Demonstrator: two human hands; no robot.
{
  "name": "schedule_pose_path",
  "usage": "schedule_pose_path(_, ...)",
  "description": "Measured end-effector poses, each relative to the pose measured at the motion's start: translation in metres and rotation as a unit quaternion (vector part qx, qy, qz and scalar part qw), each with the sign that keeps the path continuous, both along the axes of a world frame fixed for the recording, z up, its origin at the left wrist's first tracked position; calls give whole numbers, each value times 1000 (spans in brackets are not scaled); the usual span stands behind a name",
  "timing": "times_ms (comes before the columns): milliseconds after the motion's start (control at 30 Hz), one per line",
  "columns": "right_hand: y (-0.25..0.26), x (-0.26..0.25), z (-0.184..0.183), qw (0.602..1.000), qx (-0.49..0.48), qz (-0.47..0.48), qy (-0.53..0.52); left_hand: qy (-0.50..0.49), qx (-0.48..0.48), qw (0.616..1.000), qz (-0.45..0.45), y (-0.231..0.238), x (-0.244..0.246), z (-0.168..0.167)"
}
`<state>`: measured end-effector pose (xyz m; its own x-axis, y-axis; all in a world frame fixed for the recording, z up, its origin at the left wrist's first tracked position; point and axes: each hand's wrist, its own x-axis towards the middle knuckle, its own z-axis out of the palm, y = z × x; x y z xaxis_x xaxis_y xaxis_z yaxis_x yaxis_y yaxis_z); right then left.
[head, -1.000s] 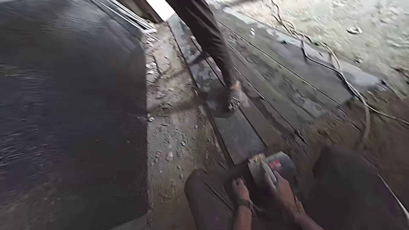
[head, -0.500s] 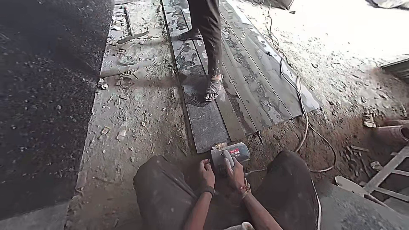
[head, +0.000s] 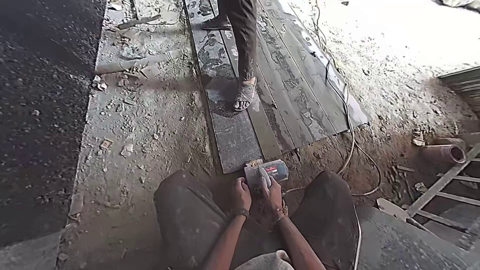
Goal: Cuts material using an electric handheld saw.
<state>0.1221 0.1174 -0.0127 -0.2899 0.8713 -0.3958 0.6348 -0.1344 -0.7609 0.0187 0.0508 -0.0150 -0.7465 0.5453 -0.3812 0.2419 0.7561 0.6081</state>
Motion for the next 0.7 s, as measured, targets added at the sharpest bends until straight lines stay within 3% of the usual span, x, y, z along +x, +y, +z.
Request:
schedule_pose_path(433, 16, 7, 2, 998, -27, 32, -56, 34, 41, 998, -46, 7, 15, -9)
schedule_pose_path(700, 21, 8, -5, 996, -32, 54, -60, 21, -11, 998, -64, 10, 12, -12)
